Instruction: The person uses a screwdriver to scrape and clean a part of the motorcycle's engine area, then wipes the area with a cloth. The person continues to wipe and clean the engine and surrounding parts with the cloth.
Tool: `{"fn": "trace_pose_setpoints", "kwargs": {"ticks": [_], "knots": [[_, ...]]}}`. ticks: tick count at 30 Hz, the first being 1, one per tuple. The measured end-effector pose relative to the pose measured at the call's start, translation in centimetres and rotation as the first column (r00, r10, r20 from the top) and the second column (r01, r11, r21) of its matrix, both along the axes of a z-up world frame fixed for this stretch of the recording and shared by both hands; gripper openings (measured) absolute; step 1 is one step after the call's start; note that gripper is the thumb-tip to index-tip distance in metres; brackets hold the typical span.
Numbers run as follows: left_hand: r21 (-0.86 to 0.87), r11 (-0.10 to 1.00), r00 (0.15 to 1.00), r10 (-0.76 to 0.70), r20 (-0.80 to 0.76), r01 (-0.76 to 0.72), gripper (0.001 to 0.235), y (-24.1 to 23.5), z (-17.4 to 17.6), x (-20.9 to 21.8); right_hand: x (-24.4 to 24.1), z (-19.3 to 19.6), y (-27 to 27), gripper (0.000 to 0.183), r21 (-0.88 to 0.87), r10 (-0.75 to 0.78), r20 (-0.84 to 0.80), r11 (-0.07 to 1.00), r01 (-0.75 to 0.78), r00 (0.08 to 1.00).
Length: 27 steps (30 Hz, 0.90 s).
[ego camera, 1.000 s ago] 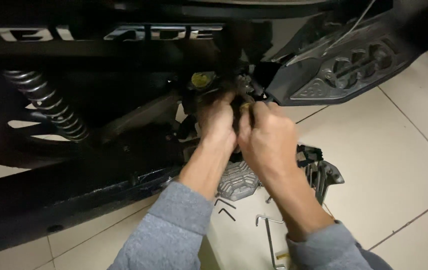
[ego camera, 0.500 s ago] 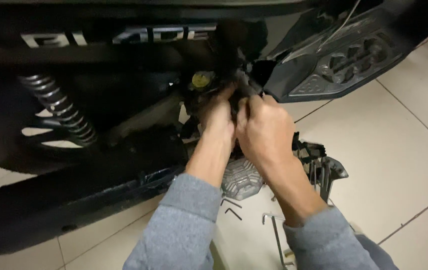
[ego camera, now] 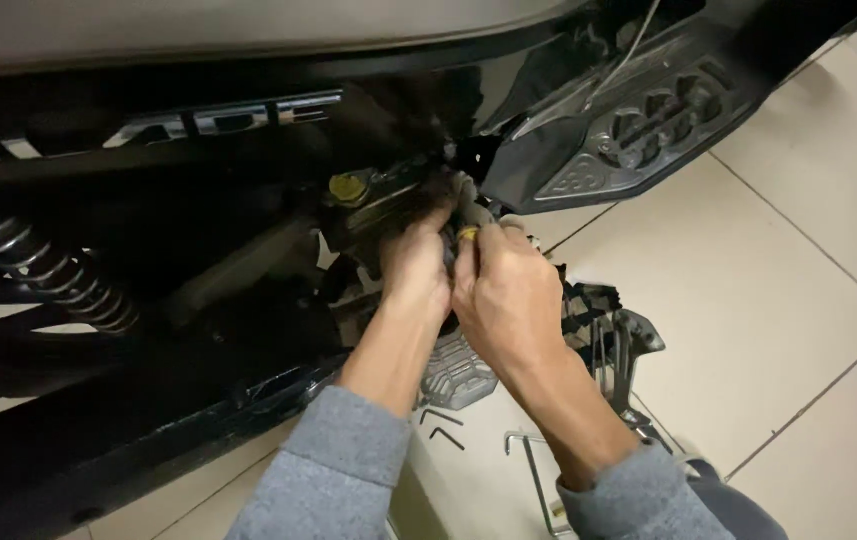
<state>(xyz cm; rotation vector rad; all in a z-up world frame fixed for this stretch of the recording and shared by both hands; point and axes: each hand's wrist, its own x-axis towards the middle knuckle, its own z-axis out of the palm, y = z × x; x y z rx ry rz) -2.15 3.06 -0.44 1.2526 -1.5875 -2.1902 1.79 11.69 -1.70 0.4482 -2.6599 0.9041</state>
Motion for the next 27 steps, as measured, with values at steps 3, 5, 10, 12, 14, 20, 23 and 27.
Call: {"fn": "trace_pose_setpoints", "kwargs": {"ticks": [3,5,10,12,14,20,23,27], "knots": [[0.077,0.989,0.992,0.126,-0.027,-0.123,0.042,0.9,-4.8,-0.2,1.0,-0.6,0.3,0.024,0.096,-0.055,0.014,0.994,0.054,0.998],[0.109,0.986,0.99,0.133,-0.042,-0.128,0.041,1.3,-6.2,-0.2,1.6,-1.2,1.2,0.024,0.065,-0.056,0.085,0.997,0.051,0.995],[0.148,0.984,0.984,0.12,-0.134,-0.1,0.041,2.2,-3.1,0.3,1.7,0.4,2.0,0.027,-0.024,-0.023,0.153,0.999,0.027,0.988],[0.124,0.981,0.982,0.164,-0.093,-0.152,0.046,2.0,-3.8,-0.3,1.5,0.7,1.6,0.023,-0.06,-0.01,0.108,0.998,0.017,0.994],[0.117,0.982,0.984,0.16,-0.084,-0.149,0.046,0.9,-4.0,-0.6,0.9,0.0,1.0,0.023,-0.104,0.004,0.064,0.995,0.002,0.998],[0.137,0.981,0.985,0.151,-0.083,-0.139,0.051,-0.7,-5.0,-2.3,-1.3,-2.0,0.1,0.019,-0.142,-0.015,0.002,0.99,0.016,1.0],[0.151,0.986,0.993,0.088,-0.075,-0.076,0.056,-1.0,-4.4,-2.7,-2.4,-2.3,-0.4,0.019,-0.136,-0.03,-0.007,0.99,0.029,1.0],[0.186,0.979,0.994,0.091,-0.053,-0.08,0.056,-0.2,-4.1,-3.1,-3.5,-1.7,-0.5,0.021,-0.243,0.02,0.001,0.97,-0.019,1.0]]}}
